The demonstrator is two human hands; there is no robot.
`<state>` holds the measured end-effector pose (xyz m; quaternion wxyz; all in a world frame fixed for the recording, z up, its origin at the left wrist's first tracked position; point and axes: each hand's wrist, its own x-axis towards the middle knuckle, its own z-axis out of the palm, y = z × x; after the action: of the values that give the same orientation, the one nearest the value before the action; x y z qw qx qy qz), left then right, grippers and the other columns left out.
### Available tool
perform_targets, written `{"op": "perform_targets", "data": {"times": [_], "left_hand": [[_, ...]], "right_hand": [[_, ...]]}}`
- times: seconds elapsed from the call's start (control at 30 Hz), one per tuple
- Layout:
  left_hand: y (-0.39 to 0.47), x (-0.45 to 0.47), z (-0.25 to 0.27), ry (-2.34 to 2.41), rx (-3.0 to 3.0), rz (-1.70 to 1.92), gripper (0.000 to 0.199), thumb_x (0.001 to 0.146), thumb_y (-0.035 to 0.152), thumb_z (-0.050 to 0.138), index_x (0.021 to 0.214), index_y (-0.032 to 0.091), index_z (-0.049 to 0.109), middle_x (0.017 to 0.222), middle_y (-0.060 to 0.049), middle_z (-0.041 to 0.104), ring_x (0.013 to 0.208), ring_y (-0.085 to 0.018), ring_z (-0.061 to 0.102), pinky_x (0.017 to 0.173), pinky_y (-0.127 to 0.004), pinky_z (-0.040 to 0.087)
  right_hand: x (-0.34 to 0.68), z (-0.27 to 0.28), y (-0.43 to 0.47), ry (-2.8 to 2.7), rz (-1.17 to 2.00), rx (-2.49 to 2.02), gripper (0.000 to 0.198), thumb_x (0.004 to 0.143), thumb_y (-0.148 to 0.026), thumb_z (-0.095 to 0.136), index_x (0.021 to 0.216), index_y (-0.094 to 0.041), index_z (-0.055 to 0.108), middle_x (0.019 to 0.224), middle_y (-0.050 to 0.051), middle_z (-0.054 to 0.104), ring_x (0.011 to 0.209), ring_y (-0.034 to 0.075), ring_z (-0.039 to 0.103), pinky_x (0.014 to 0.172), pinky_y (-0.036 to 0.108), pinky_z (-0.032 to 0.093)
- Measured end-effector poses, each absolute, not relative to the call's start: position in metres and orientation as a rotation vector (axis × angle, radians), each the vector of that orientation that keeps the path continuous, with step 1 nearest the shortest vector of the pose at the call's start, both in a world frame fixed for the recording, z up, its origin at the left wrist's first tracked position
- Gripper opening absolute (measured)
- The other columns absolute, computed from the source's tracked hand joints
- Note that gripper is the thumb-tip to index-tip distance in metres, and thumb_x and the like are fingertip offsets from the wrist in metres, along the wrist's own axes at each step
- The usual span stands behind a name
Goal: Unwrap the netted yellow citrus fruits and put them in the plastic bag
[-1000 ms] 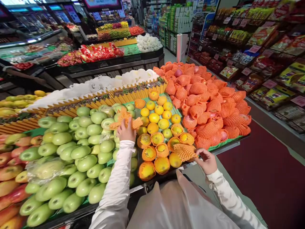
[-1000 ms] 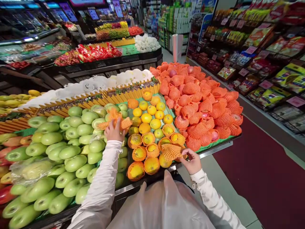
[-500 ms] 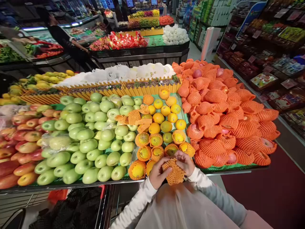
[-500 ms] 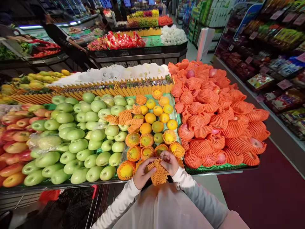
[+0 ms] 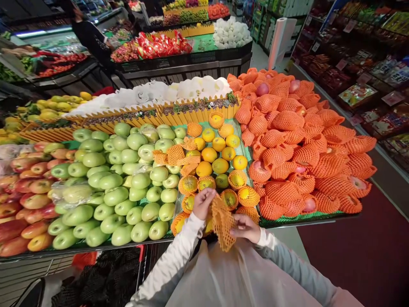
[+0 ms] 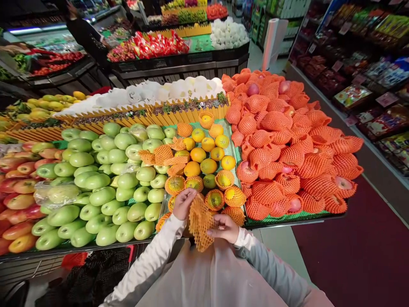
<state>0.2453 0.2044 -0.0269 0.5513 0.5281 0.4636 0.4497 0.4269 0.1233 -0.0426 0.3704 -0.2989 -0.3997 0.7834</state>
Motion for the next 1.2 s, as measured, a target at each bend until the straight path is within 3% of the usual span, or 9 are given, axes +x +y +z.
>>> {"op": "perform_targets", "data": {"times": [0.13,0.2,0.3,0.43,0.63,0.73,0.9,1.03,1.2], "left_hand": [[0.246,0.256,-0.049,1.419,2.28,0.66,0.032,0.088,0.032,0.047,0.11,0.013,0.062,0.113,-0.011,0.058,0.109,-0.028,0.048,0.099,-0.048,0.028],[0.262,0.261,-0.061,1.515,2.519,0.445,0.052,0.078,0.032,0.059,0.126,0.013,0.056,0.124,-0.013,0.053,0.117,-0.033,0.043,0.105,-0.052,0.019],[0.277,0.267,-0.076,1.582,2.513,0.251,0.067,0.071,0.042,0.068,0.128,0.011,0.052,0.116,-0.014,0.056,0.111,-0.034,0.049,0.109,-0.051,0.012],[0.282,0.267,-0.083,1.552,2.46,0.359,0.063,0.069,0.049,0.068,0.119,0.013,0.056,0.098,-0.011,0.063,0.099,-0.028,0.058,0.113,-0.044,0.011],[0.243,0.257,-0.048,1.506,2.515,1.078,0.054,0.075,0.042,0.064,0.12,0.015,0.054,0.116,-0.007,0.059,0.109,-0.021,0.054,0.105,-0.036,0.028],[0.212,0.247,-0.026,1.413,2.512,1.107,0.056,0.073,0.042,0.065,0.12,0.013,0.055,0.112,-0.009,0.058,0.105,-0.022,0.053,0.096,-0.035,0.035],[0.172,0.234,-0.036,1.195,2.601,0.699,0.061,0.071,0.05,0.065,0.122,0.016,0.059,0.105,-0.01,0.057,0.095,-0.024,0.053,0.086,-0.036,0.039],[0.158,0.229,-0.056,1.289,2.546,0.677,0.07,0.079,0.049,0.062,0.139,0.017,0.048,0.119,-0.01,0.054,0.104,-0.024,0.05,0.088,-0.036,0.04],[0.157,0.218,-0.058,1.249,2.404,0.709,0.076,0.085,0.057,0.058,0.144,0.012,0.039,0.131,-0.01,0.049,0.115,-0.023,0.047,0.099,-0.036,0.038]], "right_hand": [[0.441,-0.046,0.1,-0.934,1.775,-0.761,0.017,0.078,-0.024,0.07,0.091,-0.014,0.066,0.085,0.004,0.065,0.074,0.01,0.061,0.069,0.02,0.048],[0.455,-0.046,0.093,-0.873,1.587,-0.804,0.018,0.079,-0.024,0.069,0.096,-0.018,0.069,0.088,0.004,0.067,0.074,0.011,0.062,0.068,0.02,0.049],[0.478,-0.044,0.085,-0.791,1.337,-0.901,0.023,0.077,-0.026,0.071,0.101,-0.025,0.071,0.092,0.004,0.068,0.079,0.014,0.064,0.072,0.023,0.052],[0.502,-0.037,0.077,-0.695,1.121,-0.976,0.025,0.077,-0.031,0.071,0.102,-0.028,0.073,0.103,0.006,0.067,0.093,0.019,0.064,0.085,0.031,0.053],[0.519,-0.039,0.076,-0.592,1.013,-1.027,0.031,0.074,-0.032,0.072,0.104,-0.026,0.072,0.115,0.008,0.062,0.106,0.024,0.06,0.097,0.042,0.046],[0.519,-0.041,0.084,-0.597,1.063,-1.023,0.035,0.074,-0.033,0.071,0.108,-0.025,0.069,0.12,0.009,0.058,0.109,0.024,0.057,0.1,0.043,0.043],[0.5,-0.031,0.113,-0.6,1.236,-1.004,0.058,0.07,-0.036,0.071,0.126,-0.031,0.055,0.101,0.006,0.057,0.074,0.011,0.054,0.064,0.02,0.049],[0.474,-0.02,0.137,-0.659,1.395,-0.985,0.086,0.068,-0.039,0.067,0.145,-0.035,0.029,0.135,0.008,0.044,0.114,0.023,0.053,0.088,0.038,0.051],[0.451,-0.016,0.148,-0.809,1.437,-0.834,0.082,0.076,-0.032,0.064,0.148,-0.035,0.026,0.149,0.001,0.03,0.136,0.022,0.034,0.112,0.04,0.032]]}}
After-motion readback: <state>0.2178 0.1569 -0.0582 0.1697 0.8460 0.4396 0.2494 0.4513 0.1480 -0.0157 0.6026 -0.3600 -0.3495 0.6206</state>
